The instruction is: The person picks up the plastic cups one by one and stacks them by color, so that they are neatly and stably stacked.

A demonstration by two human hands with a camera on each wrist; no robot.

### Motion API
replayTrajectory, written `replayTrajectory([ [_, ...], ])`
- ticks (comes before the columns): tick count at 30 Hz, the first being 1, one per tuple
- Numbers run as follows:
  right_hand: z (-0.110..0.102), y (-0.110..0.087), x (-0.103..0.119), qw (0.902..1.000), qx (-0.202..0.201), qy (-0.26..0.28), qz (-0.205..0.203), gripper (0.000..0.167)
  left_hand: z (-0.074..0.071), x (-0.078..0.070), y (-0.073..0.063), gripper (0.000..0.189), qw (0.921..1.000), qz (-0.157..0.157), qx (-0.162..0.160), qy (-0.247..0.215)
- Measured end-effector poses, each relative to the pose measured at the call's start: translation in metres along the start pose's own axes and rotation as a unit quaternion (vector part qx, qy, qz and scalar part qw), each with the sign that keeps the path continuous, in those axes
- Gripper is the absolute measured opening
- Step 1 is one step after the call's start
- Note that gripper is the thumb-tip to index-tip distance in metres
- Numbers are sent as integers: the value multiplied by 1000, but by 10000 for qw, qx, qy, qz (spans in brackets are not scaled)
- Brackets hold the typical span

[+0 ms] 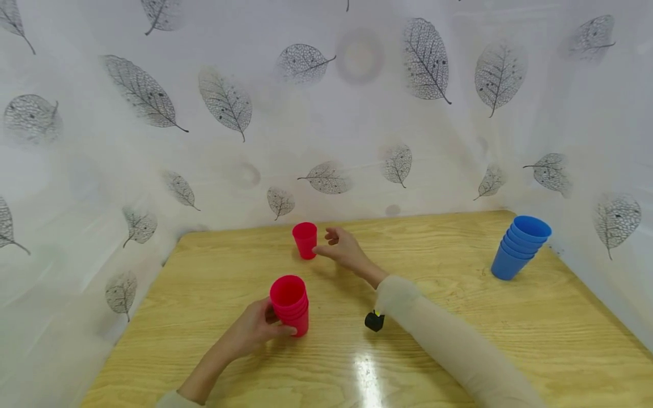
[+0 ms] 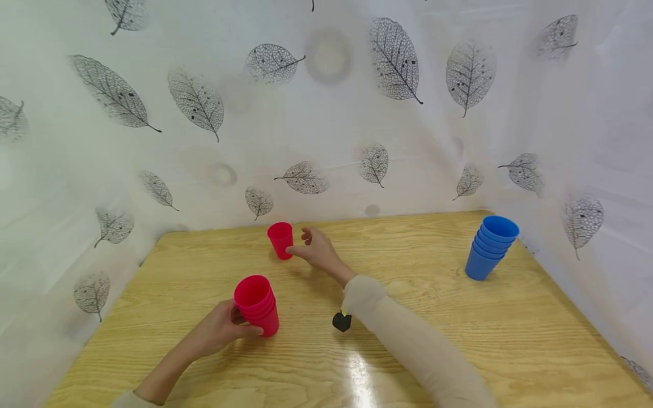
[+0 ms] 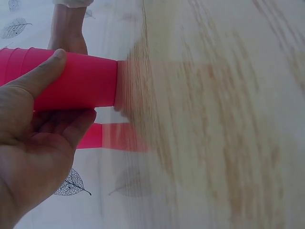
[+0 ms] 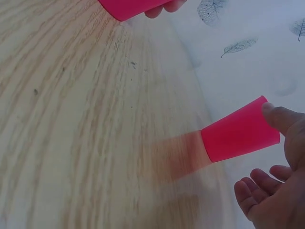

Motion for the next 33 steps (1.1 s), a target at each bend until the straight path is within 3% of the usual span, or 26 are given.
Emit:
replayTrajectory([
  [14,13,18,3,9994,42,-272,-212,78,0,2,1,53,10000,-11,4,-25],
  [25,25,23,3,9995,8,-212,-228,70,1,4,1,52,10000,19,-37,-29],
  [33,30,29,7,9987,-54,-133,-483,62,0,0,-1,52,9999,88,-26,-44],
])
Point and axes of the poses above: each hand's wrist, its own y-axis towards the middle knuckle, its own z-axis out of the palm, x = y × z, the point moved 7 cm from there along y, towards the middle knuckle, and after that the axes turned 11 degrees about -z, right-handed, at the moved point
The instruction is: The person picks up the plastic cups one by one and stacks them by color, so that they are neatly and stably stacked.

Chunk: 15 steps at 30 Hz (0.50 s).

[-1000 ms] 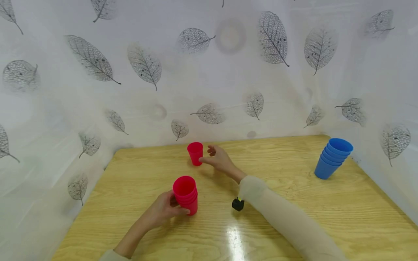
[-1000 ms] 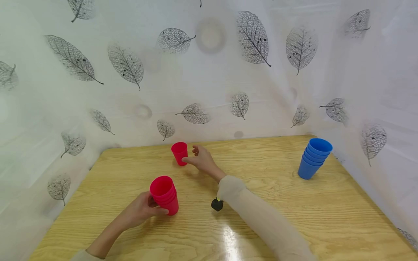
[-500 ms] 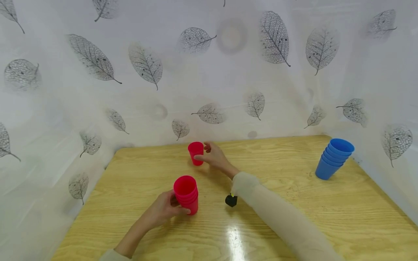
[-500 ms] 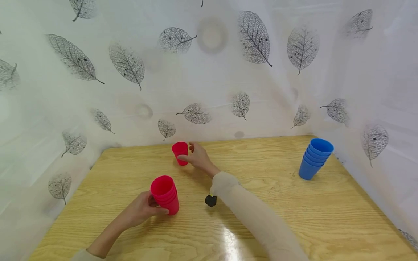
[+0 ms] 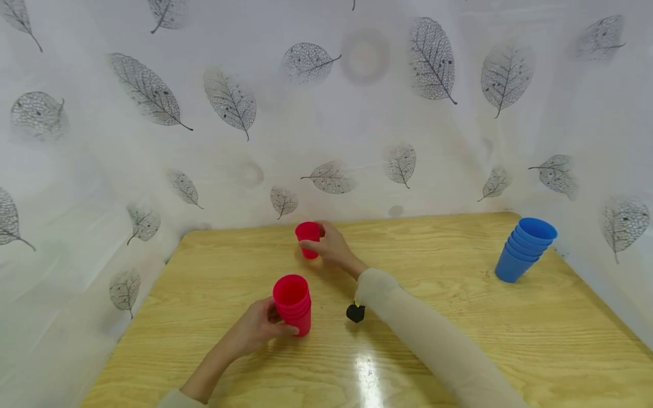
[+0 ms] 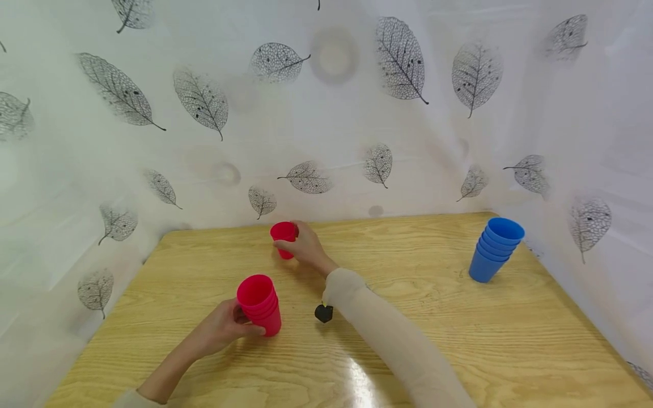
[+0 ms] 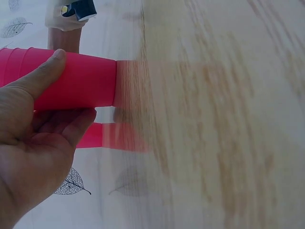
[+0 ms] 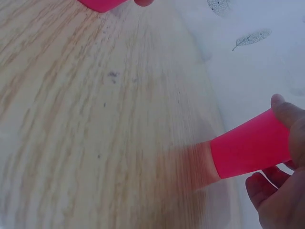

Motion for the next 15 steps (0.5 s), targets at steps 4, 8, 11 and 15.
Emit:
replayTrajectory([
  [4,-1,-1,3,9999,-29,-98,-25,58,0,0,0,52,10000,17,3,15],
  [8,-7,-5,9,9999,-29,-78,-68,57,-1,3,1,53,10000,-38,-16,33],
  [11,-15,-10,16,9999,-17,27,-132,55,-1,4,2,53,9999,-87,-39,53],
  [15,-28,-20,26,9996,81,163,-216,55,-1,5,2,53,9999,-98,-64,97],
])
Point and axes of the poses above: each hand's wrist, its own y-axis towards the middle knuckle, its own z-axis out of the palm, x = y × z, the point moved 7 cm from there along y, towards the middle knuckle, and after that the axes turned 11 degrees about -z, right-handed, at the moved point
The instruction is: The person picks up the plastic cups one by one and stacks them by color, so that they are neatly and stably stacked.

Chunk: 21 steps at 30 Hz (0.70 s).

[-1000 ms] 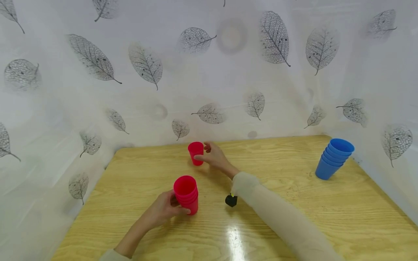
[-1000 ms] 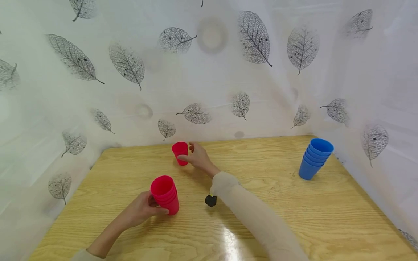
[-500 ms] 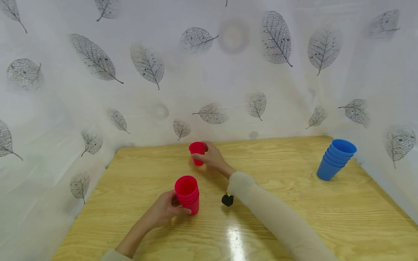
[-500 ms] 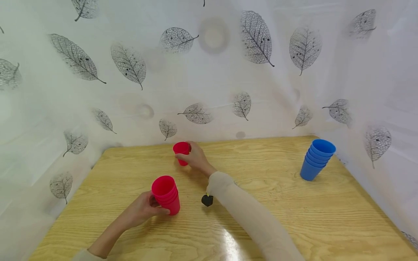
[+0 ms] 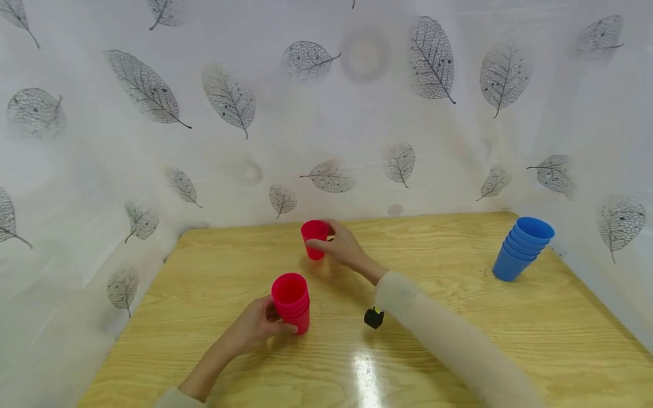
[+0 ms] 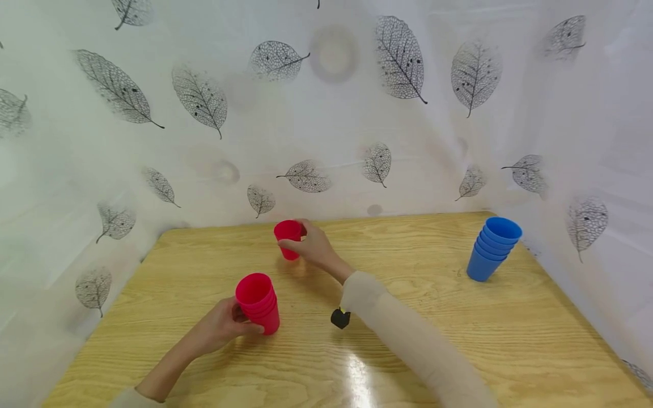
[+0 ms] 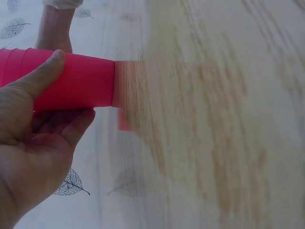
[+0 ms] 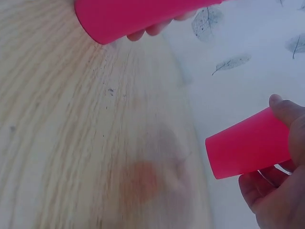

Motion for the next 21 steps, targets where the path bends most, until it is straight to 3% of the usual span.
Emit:
replayTrajectory([
  [9,-32,-31,25,9991,339,237,-116,54,-1,0,0,53,10000,-69,-29,-48],
  [14,-50,-54,31,9983,321,489,56,57,0,0,-1,52,10000,39,-33,11],
  [21,-65,-84,40,9983,355,461,-17,55,1,0,-2,51,9999,143,10,19],
])
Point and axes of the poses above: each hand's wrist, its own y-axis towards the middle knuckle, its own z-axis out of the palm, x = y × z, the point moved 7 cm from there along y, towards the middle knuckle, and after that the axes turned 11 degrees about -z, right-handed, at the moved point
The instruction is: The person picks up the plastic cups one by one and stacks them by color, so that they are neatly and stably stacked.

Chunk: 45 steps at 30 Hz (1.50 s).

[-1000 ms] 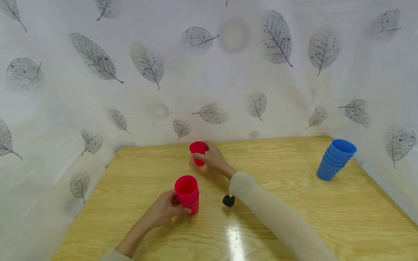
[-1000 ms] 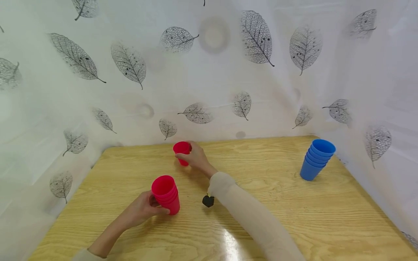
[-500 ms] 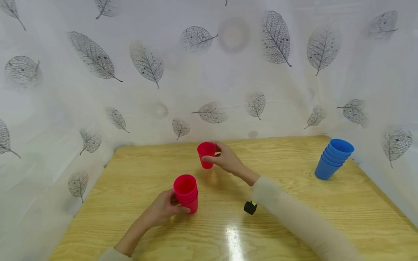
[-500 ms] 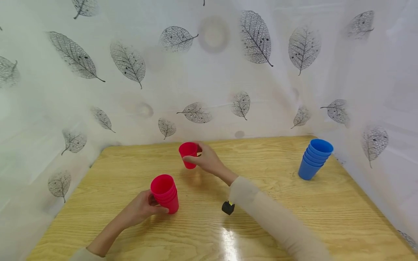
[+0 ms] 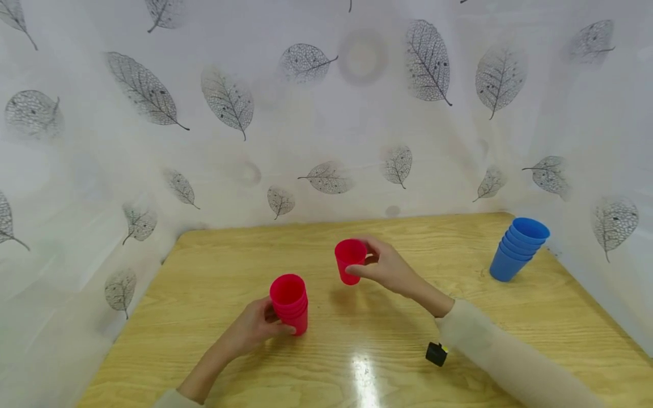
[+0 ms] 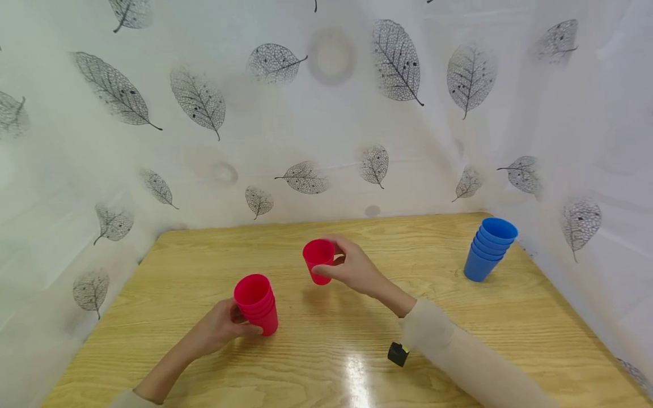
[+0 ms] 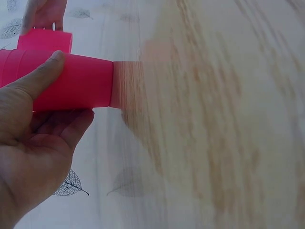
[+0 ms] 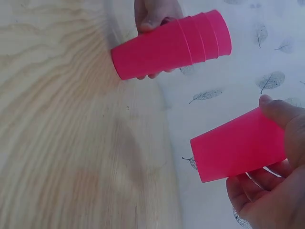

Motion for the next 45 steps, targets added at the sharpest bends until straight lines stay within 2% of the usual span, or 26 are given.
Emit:
replayTrajectory([
  [12,0,-31,22,9992,233,-335,37,56,0,-5,-3,50,9999,91,-22,-95],
  [25,24,-45,50,9971,699,-240,-167,60,0,-3,-2,49,9999,64,-91,125],
  [38,45,-36,85,9936,958,-18,-602,57,0,-6,-4,46,9997,238,-35,4],
  [45,62,-20,109,9875,1098,37,-1131,55,1,-5,-4,49,9996,225,94,-129],
])
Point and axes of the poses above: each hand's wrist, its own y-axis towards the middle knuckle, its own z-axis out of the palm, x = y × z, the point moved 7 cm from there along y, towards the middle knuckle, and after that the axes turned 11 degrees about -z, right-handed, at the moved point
